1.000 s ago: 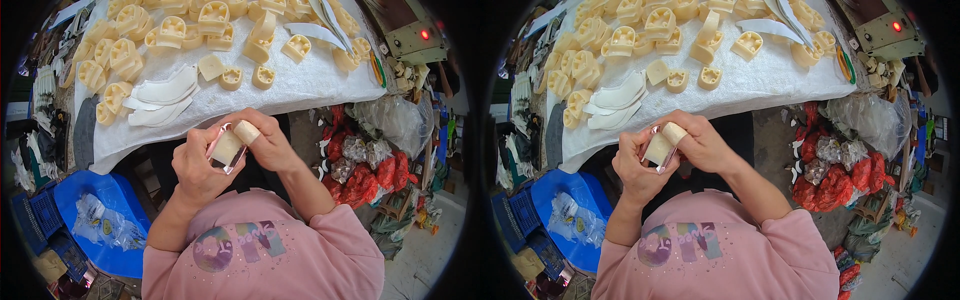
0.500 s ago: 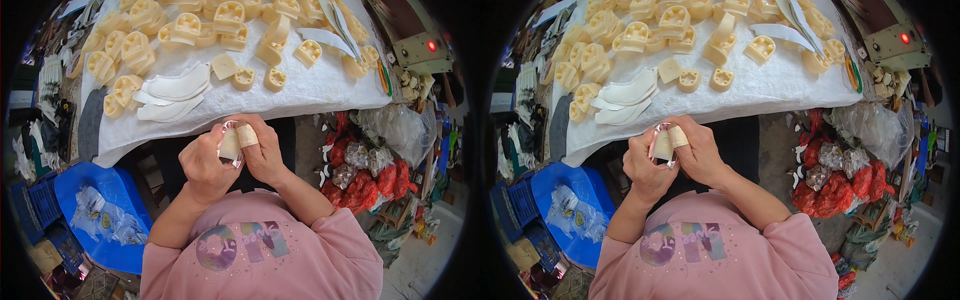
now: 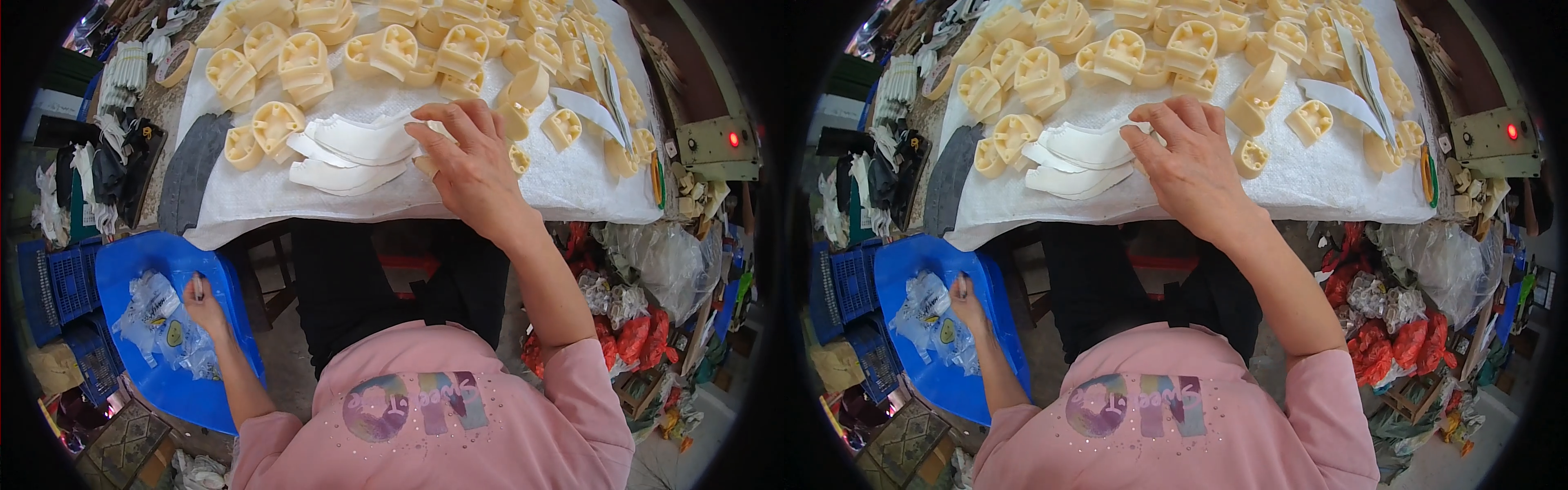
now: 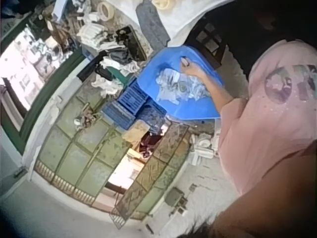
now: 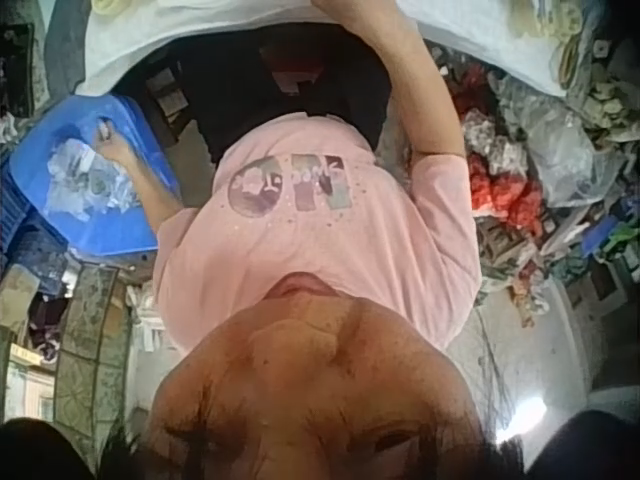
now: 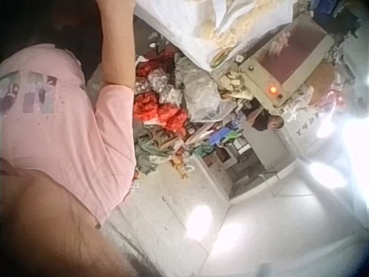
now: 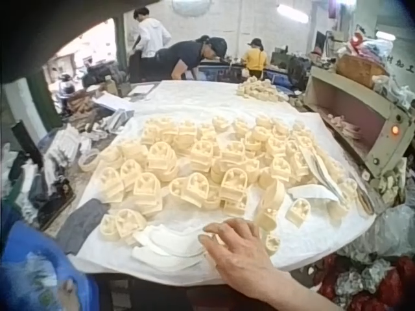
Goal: Manually assembling and preparing rubber or plastic shoe component molds and inserts.
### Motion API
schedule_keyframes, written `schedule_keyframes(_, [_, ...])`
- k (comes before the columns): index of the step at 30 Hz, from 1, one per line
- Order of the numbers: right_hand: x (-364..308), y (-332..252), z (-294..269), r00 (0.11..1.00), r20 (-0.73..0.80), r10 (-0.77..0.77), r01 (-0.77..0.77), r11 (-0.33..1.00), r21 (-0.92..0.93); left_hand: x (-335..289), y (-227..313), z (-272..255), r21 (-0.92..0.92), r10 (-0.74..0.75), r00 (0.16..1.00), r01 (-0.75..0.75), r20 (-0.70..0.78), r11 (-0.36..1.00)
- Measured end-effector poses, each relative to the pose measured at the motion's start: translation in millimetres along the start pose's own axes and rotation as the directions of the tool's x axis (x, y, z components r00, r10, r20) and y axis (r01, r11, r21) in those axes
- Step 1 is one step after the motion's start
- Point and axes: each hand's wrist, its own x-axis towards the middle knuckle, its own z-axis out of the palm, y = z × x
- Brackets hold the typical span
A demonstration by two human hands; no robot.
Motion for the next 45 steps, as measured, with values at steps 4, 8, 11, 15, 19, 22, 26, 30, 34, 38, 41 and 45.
schedule_keyframes(4, [13,4,10,0.987,0.073,-0.144,0.15,0.984,-0.094,29,-137,-20,0.125,-0.362,0.877,0.34,0.317,0.932])
schedule_keyframes(8, [13,14,20,0.985,0.094,-0.143,0.149,0.987,-0.067,31,-103,1,0.327,0.07,0.985,-0.119,0.158,0.938])
schedule_keyframes(11, [9,20,18,0.986,0.108,-0.128,0.128,0.992,0.002,-6,80,19,0.478,0.586,0.783,-0.442,-0.209,0.759])
schedule_keyframes(15, [15,14,17,0.975,0.161,-0.153,0.151,0.988,0.02,-67,199,42,-0.006,0.715,0.697,-0.716,-0.056,0.698])
schedule_keyframes(19, [14,13,19,0.971,0.202,-0.13,0.137,0.99,-0.025,-115,272,95,-0.405,0.96,0.257,-0.871,0.107,0.279])
schedule_keyframes(22, [13,12,18,0.97,0.215,-0.115,0.113,0.993,0.025,-121,281,130,-0.444,0.976,0.16,-0.871,0.145,0.209])
schedule_keyframes(26, [17,12,24,0.977,0.203,-0.068,0.068,0.998,0.01,-124,261,150,-0.287,0.959,0.162,-0.931,0.234,0.227])
schedule_keyframes(30, [30,19,5,0.918,-0.276,0.286,-0.16,0.902,0.401,-128,263,149,-0.305,0.954,0.186,-0.918,0.237,0.255])
schedule_keyframes(34, [17,22,-33,0.889,-0.389,0.241,-0.163,0.961,0.223,-133,266,139,-0.344,0.917,0.276,-0.864,0.288,0.368])
schedule_keyframes(38, [-19,19,-35,0.897,-0.443,0.006,0.002,1.0,0.017,-141,284,121,-0.421,0.885,0.339,-0.786,0.319,0.453])
schedule_keyframes(41, [-48,4,-22,0.907,-0.374,-0.196,0.217,0.976,0.015,-153,293,114,-0.67,0.834,0.341,-0.497,0.433,0.551])
schedule_keyframes(45, [-69,-6,-8,0.978,-0.14,-0.157,0.173,0.978,0.116,-165,287,136,-0.667,0.811,0.439,-0.474,0.387,0.575])
